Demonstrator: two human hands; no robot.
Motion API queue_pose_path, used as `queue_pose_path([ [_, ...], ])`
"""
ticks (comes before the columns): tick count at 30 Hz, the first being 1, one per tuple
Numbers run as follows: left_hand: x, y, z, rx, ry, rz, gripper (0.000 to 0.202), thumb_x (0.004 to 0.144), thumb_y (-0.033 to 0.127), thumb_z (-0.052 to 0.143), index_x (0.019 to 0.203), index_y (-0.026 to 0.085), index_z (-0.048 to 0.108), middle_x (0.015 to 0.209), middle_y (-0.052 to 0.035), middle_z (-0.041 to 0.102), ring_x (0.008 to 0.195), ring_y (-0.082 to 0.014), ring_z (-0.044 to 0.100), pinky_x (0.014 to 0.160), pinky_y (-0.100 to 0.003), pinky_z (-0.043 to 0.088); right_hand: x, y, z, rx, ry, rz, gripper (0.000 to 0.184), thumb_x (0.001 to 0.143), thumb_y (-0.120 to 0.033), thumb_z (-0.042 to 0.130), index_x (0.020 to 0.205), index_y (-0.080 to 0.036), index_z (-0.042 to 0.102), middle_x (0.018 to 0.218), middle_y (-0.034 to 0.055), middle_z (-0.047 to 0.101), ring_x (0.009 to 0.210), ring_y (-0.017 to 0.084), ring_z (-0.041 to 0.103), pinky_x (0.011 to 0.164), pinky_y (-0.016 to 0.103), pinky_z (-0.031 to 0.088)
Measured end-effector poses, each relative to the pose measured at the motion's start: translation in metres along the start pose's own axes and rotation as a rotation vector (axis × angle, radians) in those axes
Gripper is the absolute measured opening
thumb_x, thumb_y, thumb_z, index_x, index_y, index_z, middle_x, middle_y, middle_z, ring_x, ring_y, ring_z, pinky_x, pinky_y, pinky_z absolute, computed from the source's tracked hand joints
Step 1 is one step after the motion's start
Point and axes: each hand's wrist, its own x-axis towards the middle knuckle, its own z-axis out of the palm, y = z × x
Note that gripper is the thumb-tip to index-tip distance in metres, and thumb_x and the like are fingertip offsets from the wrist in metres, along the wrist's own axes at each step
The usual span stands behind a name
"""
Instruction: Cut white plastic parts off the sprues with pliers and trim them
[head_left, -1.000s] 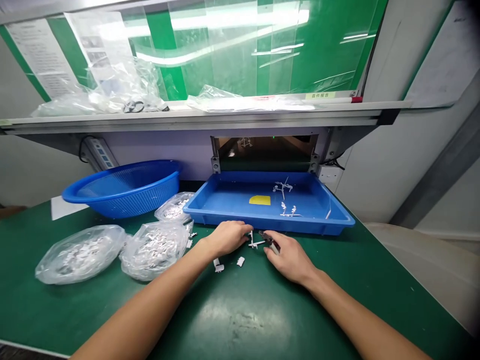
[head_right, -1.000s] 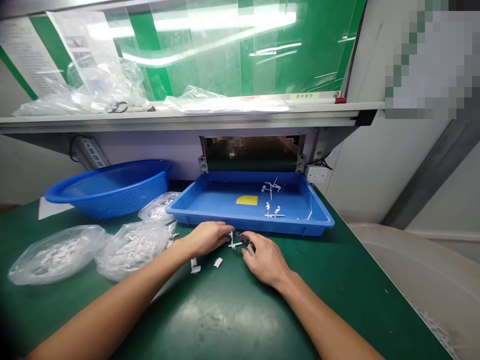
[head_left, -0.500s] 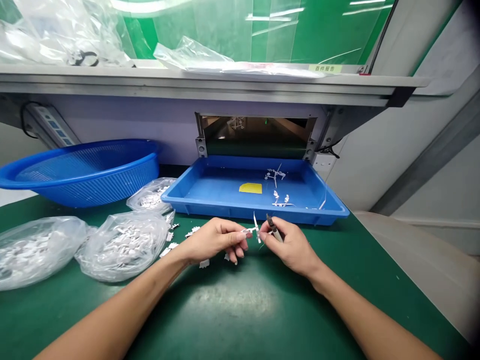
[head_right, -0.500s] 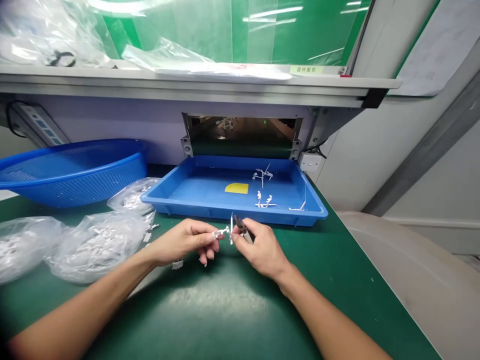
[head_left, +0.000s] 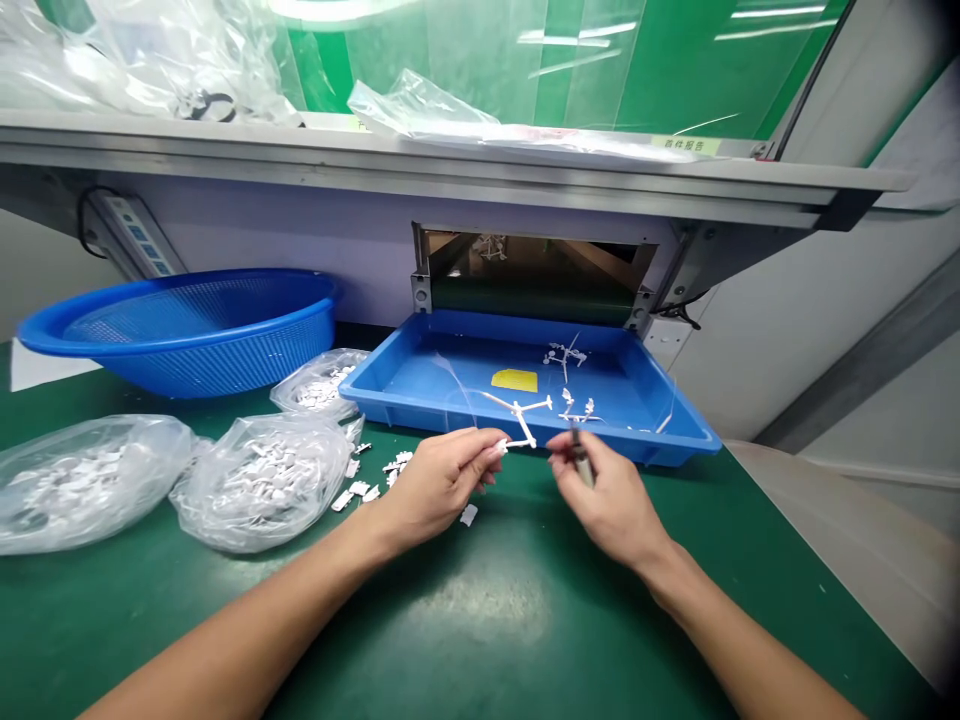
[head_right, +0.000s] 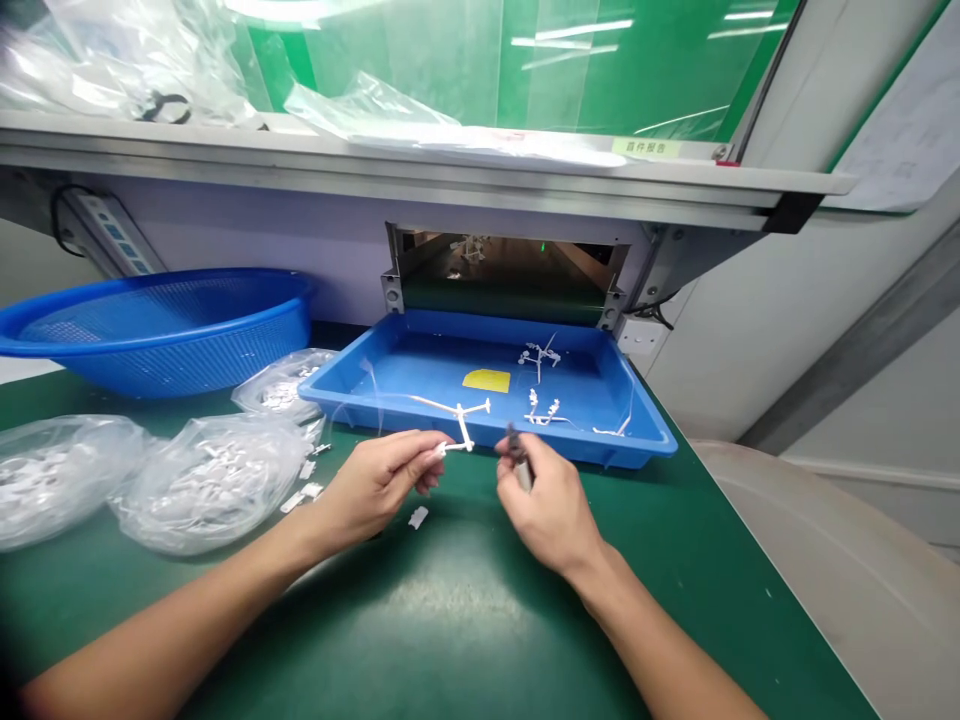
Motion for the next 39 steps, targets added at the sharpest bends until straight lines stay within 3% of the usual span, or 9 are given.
queue_pose_path([
  [3,-0.002,-0.005,0.004,0.158,0.072,0.138,0.028,0.103,0.030,0.038,0.109,0.016,0.062,0.081,-0.0019,0.062,0.071,-0.0106,0.058,0.069,-0.021,0.047,-0.003,0.001,0.007,-0.184,-0.136,-0.112,0.015,0.079,-0.017,0.051,0.089,-0.022,0.061,0.085,0.0020,0.064,0.077,0.018,0.059,0.071,0.029,0.045],
  [6,-0.004,-0.005,0.008,0.225,0.058,0.193,0.028,0.104,0.029,0.036,0.111,0.017,0.060,0.082,-0.0022,0.062,0.072,-0.0115,0.057,0.070,-0.022,0.045,-0.006,0.000,0.012,-0.218,-0.126,-0.168,0.019,0.078,-0.013,0.051,0.092,-0.022,0.060,0.088,0.0029,0.063,0.083,0.020,0.057,0.074,0.030,0.044],
  [20,-0.004,-0.001,0.010,0.235,-0.029,0.203,0.026,0.104,0.025,0.035,0.111,0.017,0.058,0.083,-0.0020,0.060,0.073,-0.0115,0.053,0.071,-0.022,0.042,-0.007,0.003,0.009,-0.336,-0.095,-0.255,0.017,0.075,-0.010,0.051,0.088,-0.021,0.054,0.087,0.0025,0.058,0.081,0.020,0.050,0.076,0.033,0.040],
  [26,-0.005,-0.003,0.009,0.271,-0.066,0.256,0.025,0.103,0.022,0.035,0.111,0.016,0.058,0.083,-0.0028,0.061,0.071,-0.0115,0.052,0.069,-0.022,0.041,-0.007,0.005,0.005,-0.441,-0.193,-0.247,0.020,0.080,-0.010,0.048,0.093,-0.022,0.059,0.085,0.0036,0.059,0.081,0.021,0.053,0.074,0.032,0.039],
  [30,-0.003,-0.009,0.011,0.314,-0.105,0.236,0.027,0.102,0.024,0.034,0.107,0.016,0.059,0.081,-0.0033,0.060,0.069,-0.0125,0.053,0.067,-0.023,0.040,-0.003,0.004,0.007,-0.374,-0.326,-0.130,0.017,0.081,-0.011,0.047,0.090,-0.021,0.058,0.086,0.0038,0.062,0.079,0.019,0.054,0.071,0.030,0.037],
  [33,0.003,-0.008,0.007,0.330,-0.219,0.212,0.027,0.101,0.025,0.034,0.096,0.017,0.060,0.084,-0.0043,0.061,0.073,-0.0138,0.055,0.068,-0.023,0.040,0.002,0.003,-0.010,-0.302,-0.541,-0.042,0.011,0.082,-0.017,0.050,0.078,-0.020,0.059,0.075,0.0001,0.062,0.066,0.015,0.054,0.060,0.026,0.036],
  [37,0.007,0.004,-0.026,0.384,-0.376,0.118,0.032,0.098,0.026,0.037,0.075,0.016,0.056,0.070,-0.0019,0.056,0.061,-0.0125,0.049,0.058,-0.023,0.035,0.005,-0.002,-0.063,-0.253,-0.839,0.044,0.004,0.074,-0.021,0.063,0.076,-0.021,0.067,0.066,-0.0038,0.066,0.056,0.013,0.058,0.047,0.020,0.037],
  [39,0.002,0.007,-0.048,0.426,-0.382,0.051,0.036,0.098,0.030,0.038,0.071,0.016,0.057,0.066,-0.0015,0.055,0.056,-0.0123,0.048,0.054,-0.023,0.032,0.004,-0.009,-0.084,-0.232,-0.816,0.105,0.011,0.078,-0.025,0.062,0.085,-0.022,0.070,0.076,-0.0022,0.070,0.063,0.014,0.062,0.052,0.021,0.042],
])
